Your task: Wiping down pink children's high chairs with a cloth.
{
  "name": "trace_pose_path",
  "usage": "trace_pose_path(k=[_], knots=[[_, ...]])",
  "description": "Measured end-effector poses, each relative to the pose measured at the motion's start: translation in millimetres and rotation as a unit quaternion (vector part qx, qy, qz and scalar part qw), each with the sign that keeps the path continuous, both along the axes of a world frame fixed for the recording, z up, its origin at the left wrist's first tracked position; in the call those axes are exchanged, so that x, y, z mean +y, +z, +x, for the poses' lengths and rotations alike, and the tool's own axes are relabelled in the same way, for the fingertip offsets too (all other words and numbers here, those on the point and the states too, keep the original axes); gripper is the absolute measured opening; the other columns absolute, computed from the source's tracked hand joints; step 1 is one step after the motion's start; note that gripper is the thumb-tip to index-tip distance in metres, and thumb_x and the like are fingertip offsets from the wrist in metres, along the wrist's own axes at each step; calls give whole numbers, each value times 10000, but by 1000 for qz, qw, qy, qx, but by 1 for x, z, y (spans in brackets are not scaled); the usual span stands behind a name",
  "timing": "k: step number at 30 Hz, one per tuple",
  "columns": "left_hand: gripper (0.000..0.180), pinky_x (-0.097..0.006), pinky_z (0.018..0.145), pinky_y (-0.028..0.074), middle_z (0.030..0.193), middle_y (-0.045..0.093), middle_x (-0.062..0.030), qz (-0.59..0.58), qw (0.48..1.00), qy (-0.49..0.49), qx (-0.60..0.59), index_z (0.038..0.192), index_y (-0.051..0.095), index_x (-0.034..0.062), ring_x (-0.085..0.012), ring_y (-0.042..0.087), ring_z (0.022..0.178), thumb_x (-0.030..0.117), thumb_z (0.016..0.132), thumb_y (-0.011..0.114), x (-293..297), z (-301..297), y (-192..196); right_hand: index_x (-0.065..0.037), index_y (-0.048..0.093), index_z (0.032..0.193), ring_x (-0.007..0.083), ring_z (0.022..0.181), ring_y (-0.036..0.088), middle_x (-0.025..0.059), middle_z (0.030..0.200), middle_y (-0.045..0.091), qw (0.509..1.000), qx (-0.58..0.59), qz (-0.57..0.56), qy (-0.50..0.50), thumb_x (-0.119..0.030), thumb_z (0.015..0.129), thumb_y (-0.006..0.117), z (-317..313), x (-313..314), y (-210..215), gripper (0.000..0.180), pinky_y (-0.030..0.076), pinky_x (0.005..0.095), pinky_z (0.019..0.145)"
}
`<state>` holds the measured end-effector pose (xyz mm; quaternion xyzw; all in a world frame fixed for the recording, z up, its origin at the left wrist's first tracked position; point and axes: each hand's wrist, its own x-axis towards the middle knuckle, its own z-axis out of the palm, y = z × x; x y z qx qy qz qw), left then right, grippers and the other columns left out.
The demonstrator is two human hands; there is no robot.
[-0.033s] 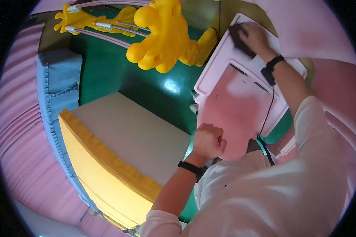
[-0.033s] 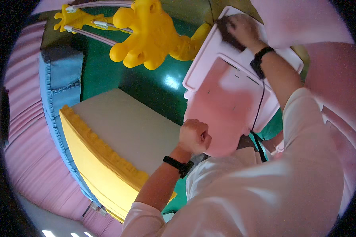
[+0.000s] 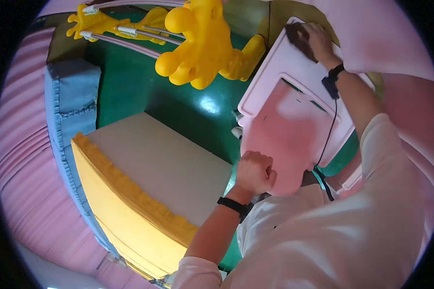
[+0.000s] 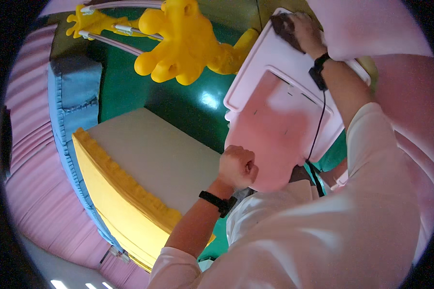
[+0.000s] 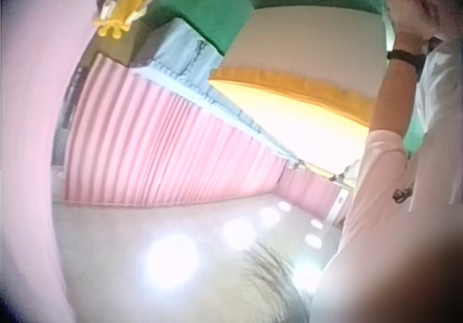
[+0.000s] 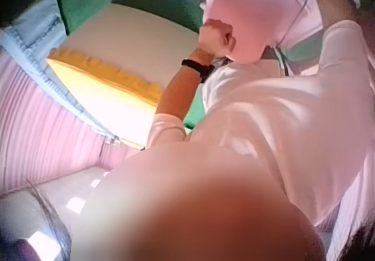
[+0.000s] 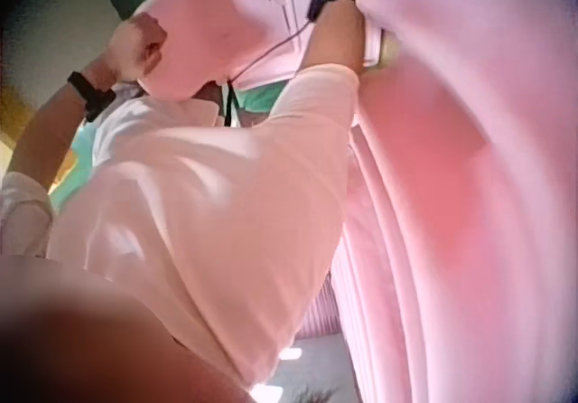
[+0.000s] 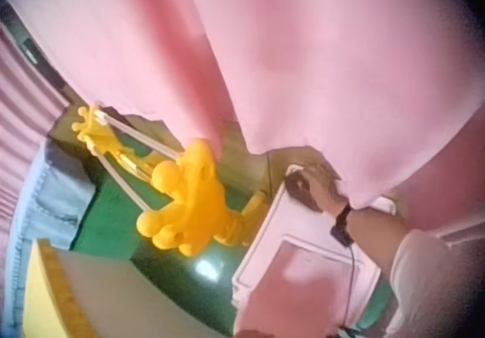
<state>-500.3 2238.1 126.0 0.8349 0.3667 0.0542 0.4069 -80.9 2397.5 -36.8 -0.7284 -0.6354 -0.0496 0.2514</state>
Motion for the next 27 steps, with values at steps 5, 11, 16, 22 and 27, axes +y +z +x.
trace_pose_path(k=[5, 11, 16, 22, 27], knots=[[135, -452, 643, 466, 584, 555, -87, 5, 999, 1, -32, 584, 526, 115, -342, 565, 609, 129, 607, 659, 0, -3, 0, -65, 698, 1154, 385, 1081, 630, 160, 1119, 680, 994, -63, -19, -85, -293, 968, 678, -40, 12, -4, 295, 510, 517, 952], [129, -440, 717, 498, 604, 601, -75, -3, 1000, -22, 10, 584, 560, 119, -313, 597, 643, 152, 647, 668, 1, -2, 2, -55, 673, 1124, 409, 1121, 590, 167, 1162, 658, 995, -6, -23, -92, -275, 912, 718, -129, -12, 2, 309, 487, 532, 972], [121, -447, 720, 502, 609, 607, -79, 6, 999, -30, 14, 589, 565, 112, -318, 601, 651, 147, 652, 662, 0, 0, 4, -54, 665, 1112, 369, 1129, 580, 145, 1150, 630, 997, 54, -42, -38, -249, 886, 737, -192, -51, 23, 307, 493, 520, 970], [126, -461, 708, 498, 626, 606, -94, 2, 999, -31, 24, 602, 561, 105, -335, 604, 666, 151, 657, 664, -3, -2, 7, -46, 662, 1077, 349, 1078, 595, 142, 1099, 634, 996, 70, -42, 30, -227, 861, 740, -221, -69, 34, 292, 492, 501, 971], [127, -469, 699, 494, 641, 607, -102, 7, 999, -38, 14, 620, 569, 102, -348, 605, 679, 167, 658, 672, -5, 2, 7, -49, 676, 1011, 348, 1042, 610, 142, 1035, 647, 981, 141, -53, 122, -205, 855, 740, -263, -107, 39, 230, 491, 492, 969]])
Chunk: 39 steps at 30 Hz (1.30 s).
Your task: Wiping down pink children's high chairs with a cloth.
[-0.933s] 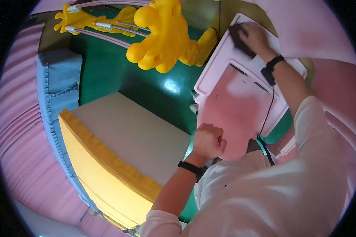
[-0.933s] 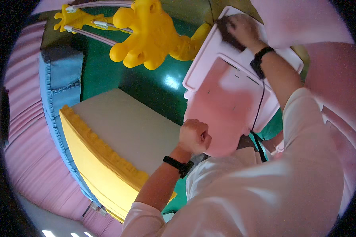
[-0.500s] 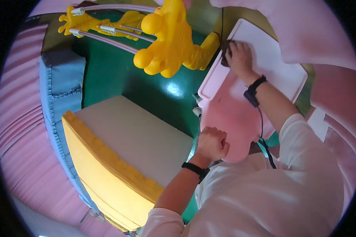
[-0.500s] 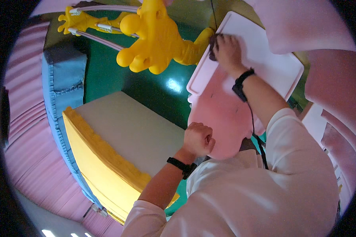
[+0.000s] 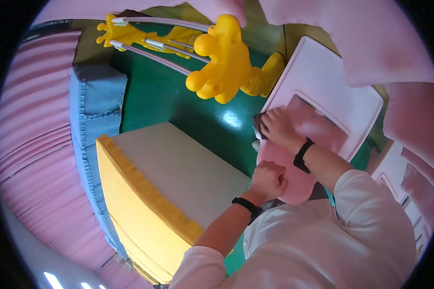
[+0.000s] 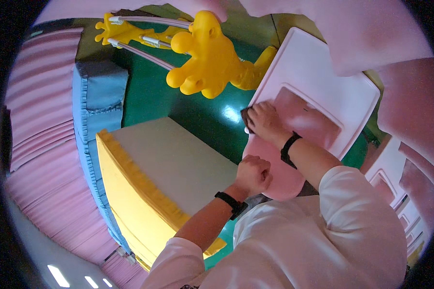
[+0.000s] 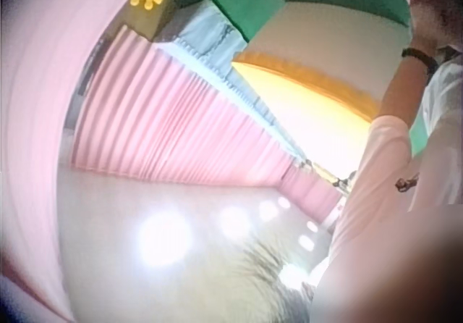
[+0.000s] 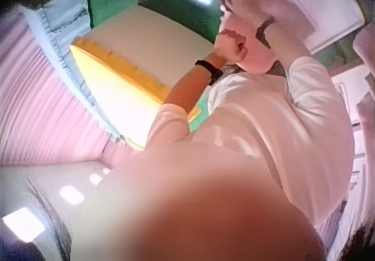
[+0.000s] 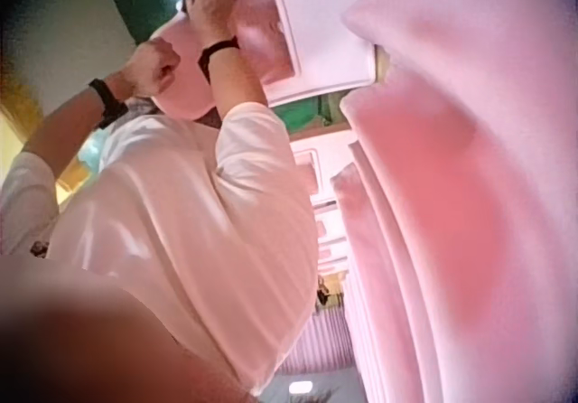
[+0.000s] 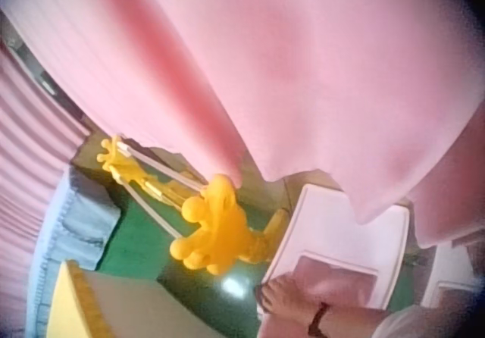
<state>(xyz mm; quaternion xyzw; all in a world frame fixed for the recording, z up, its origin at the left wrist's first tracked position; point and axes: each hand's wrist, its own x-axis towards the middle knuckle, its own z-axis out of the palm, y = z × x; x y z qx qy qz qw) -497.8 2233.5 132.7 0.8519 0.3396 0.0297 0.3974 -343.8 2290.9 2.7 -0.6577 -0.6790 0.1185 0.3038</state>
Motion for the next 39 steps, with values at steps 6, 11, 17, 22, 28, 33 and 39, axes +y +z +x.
trace_pose_path(k=[6, 11, 17, 22, 28, 33, 39], knots=[[114, -469, 721, 510, 647, 612, -102, 10, 1000, -4, 17, 632, 582, 103, -352, 616, 692, 165, 660, 674, 0, -3, -2, -62, 714, 889, 336, 910, 667, 125, 910, 688, 974, 145, -100, 140, -202, 810, 783, 7, 8, 11, 175, 504, 497, 939], [131, -482, 732, 517, 649, 615, -121, -4, 1000, 6, 25, 622, 576, 99, -364, 621, 688, 173, 664, 675, 2, -6, -1, -48, 760, 1010, 360, 943, 699, 159, 973, 732, 959, 272, -21, -73, -229, 840, 801, 71, 1, 18, 251, 557, 452, 888], [121, -481, 727, 512, 647, 614, -115, -11, 1000, 11, 4, 627, 581, 101, -360, 618, 682, 171, 662, 673, 4, -4, -1, -43, 749, 1213, 421, 1102, 684, 215, 1203, 732, 941, -7, -43, -336, -323, 894, 769, 235, -17, -16, 425, 547, 504, 980], [124, -476, 717, 503, 640, 607, -109, -20, 1000, 14, -4, 628, 572, 102, -354, 613, 679, 170, 657, 672, 3, -4, -2, -74, 743, 1161, 423, 988, 705, 188, 1072, 752, 904, -235, 4, -356, -327, 989, 656, 263, 18, -47, 318, 561, 482, 924], [108, -454, 747, 511, 643, 620, -95, -21, 1000, 15, 10, 621, 573, 106, -323, 614, 682, 151, 668, 660, 8, -6, 3, -63, 740, 1145, 344, 1103, 653, 130, 1115, 680, 904, -220, 21, -367, -353, 997, 649, 235, 90, -55, 337, 554, 475, 920], [118, -462, 743, 501, 640, 614, -100, -21, 1000, -1, 7, 623, 571, 105, -336, 614, 692, 161, 664, 667, 6, -4, 0, -118, 726, 1213, 368, 1145, 629, 125, 1189, 679, 909, -223, -86, -342, -364, 968, 652, 211, 147, -38, 355, 518, 516, 975], [115, -478, 746, 501, 639, 612, -125, -15, 1000, 7, 10, 617, 575, 103, -362, 621, 697, 166, 655, 665, 7, -4, 2, -62, 737, 1095, 397, 1047, 649, 163, 1114, 718, 946, -203, 27, -253, -312, 958, 648, 189, 124, -36, 298, 500, 526, 967]])
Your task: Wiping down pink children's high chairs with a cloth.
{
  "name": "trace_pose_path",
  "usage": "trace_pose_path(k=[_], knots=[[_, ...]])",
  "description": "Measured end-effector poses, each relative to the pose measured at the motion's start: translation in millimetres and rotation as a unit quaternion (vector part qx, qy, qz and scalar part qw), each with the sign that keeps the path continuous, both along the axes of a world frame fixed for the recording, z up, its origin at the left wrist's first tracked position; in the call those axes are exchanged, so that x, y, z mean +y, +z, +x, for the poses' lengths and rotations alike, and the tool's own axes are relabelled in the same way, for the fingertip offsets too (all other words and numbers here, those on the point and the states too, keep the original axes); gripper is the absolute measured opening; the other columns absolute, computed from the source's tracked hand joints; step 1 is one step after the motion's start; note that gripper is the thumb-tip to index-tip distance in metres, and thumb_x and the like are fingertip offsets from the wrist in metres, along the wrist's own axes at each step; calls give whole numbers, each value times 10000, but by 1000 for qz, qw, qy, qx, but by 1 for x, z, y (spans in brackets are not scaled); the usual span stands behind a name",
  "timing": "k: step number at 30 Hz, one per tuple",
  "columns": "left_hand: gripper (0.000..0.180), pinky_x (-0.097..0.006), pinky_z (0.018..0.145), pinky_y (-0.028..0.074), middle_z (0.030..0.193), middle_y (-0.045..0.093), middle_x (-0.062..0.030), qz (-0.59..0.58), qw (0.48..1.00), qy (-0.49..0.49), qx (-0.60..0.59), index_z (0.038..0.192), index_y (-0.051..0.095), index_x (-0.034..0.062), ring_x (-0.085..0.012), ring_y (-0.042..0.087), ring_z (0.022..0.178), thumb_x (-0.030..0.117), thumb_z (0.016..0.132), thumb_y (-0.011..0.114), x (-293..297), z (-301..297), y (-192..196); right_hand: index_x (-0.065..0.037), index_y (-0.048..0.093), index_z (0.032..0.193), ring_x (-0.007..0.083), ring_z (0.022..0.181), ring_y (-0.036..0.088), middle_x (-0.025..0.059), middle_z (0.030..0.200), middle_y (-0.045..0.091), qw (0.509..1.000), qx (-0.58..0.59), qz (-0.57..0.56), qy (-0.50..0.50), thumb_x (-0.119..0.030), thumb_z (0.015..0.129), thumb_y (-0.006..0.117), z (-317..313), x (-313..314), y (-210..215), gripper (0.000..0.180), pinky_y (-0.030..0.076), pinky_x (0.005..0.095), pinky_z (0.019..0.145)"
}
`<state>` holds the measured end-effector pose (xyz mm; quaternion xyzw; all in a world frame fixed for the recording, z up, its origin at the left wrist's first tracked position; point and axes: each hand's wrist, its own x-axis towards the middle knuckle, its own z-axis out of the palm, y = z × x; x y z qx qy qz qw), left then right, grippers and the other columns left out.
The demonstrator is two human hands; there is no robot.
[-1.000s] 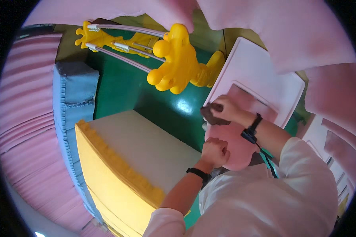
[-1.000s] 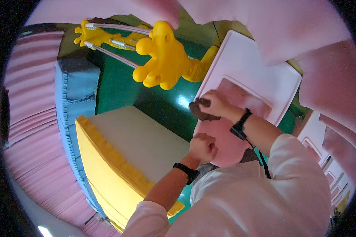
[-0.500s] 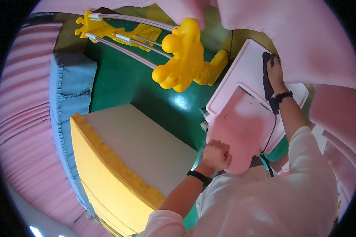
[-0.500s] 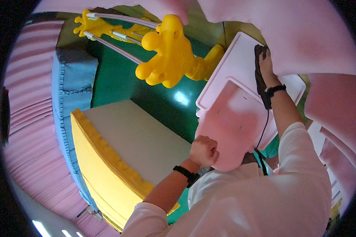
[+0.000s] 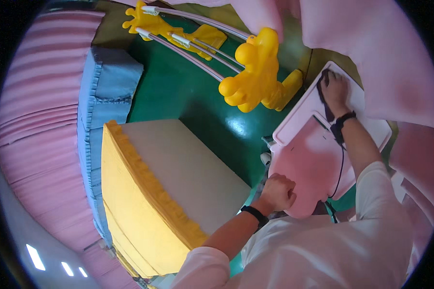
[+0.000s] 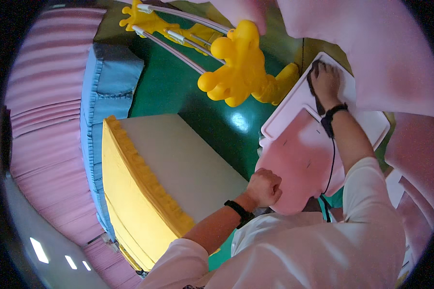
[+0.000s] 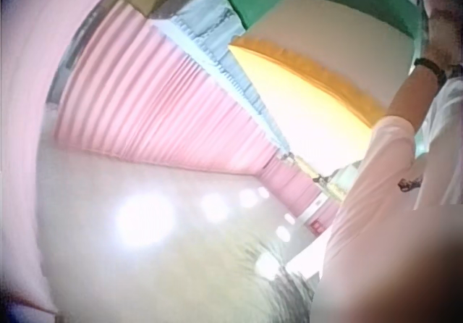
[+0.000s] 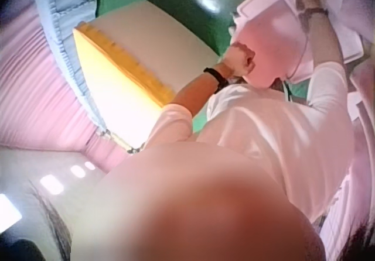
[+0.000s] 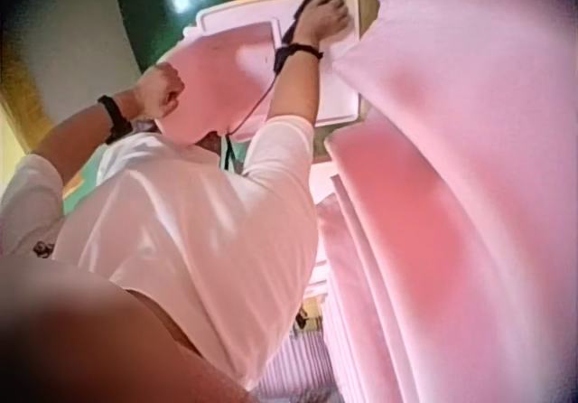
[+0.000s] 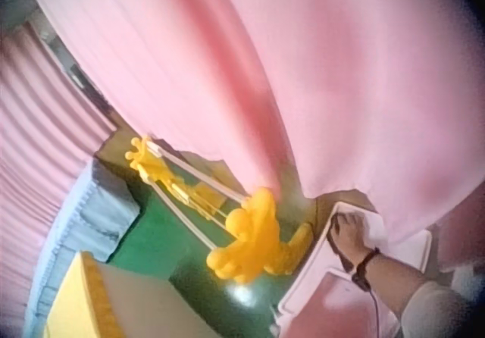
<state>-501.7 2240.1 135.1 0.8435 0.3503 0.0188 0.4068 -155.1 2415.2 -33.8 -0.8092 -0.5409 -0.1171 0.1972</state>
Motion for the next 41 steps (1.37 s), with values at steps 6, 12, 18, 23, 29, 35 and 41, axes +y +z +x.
trace_pose_path(k=[6, 12, 18, 23, 29, 35, 41], knots=[[137, -492, 725, 493, 652, 598, -142, 9, 1000, 9, -13, 619, 551, 80, -389, 608, 708, 153, 643, 664, -6, 1, 1, -36, 715, 1024, 378, 999, 637, 156, 1013, 705, 992, 95, 16, 83, -232, 854, 721, -96, -57, 18, 259, 510, 519, 894], [122, -506, 709, 505, 655, 613, -144, 21, 1000, 18, -14, 631, 583, 82, -392, 622, 703, 172, 648, 663, -10, -1, -3, -85, 675, 804, 338, 914, 645, 114, 864, 671, 958, 183, 26, 220, -206, 813, 743, -156, -91, 17, 139, 512, 504, 854], [117, -494, 740, 532, 682, 645, -146, 45, 999, 26, 11, 643, 609, 84, -391, 644, 717, 183, 672, 666, -14, 2, -3, -36, 724, 756, 368, 814, 708, 163, 830, 743, 916, 280, -96, 272, -281, 795, 756, -202, -109, 43, 250, 552, 510, 812], [140, -495, 788, 548, 703, 673, -147, 39, 997, 14, 61, 682, 647, 85, -391, 659, 738, 221, 715, 660, -14, 4, -3, 16, 777, 920, 339, 844, 759, 196, 873, 767, 813, 417, -311, 260, -284, 870, 740, -143, -121, 92, 306, 610, 447, 793], [158, -522, 704, 541, 743, 674, -169, 52, 997, 26, 42, 729, 646, 54, -411, 670, 762, 210, 758, 650, -16, -4, -9, 3, 738, 1208, 179, 921, 698, 63, 1029, 755, 637, 768, 12, -66, -286, 960, 734, -45, -271, 78, 381, 567, 336, 844], [187, -530, 696, 548, 761, 693, -182, 37, 999, 14, 20, 772, 677, 62, -415, 688, 762, 246, 803, 655, -15, -9, -19, -19, 715, 1105, 210, 864, 721, 70, 984, 728, 536, 800, 130, -235, -267, 989, 691, -15, -448, 101, 275, 598, 369, 811], [199, -535, 720, 548, 746, 689, -178, 64, 998, 22, 12, 777, 681, 74, -422, 688, 762, 261, 841, 653, -18, -3, -24, -8, 551, 1463, 355, 1060, 734, 133, 1183, 729, 489, 817, 197, -232, -305, 991, 694, -56, -601, 94, 575, 607, 478, 961]])
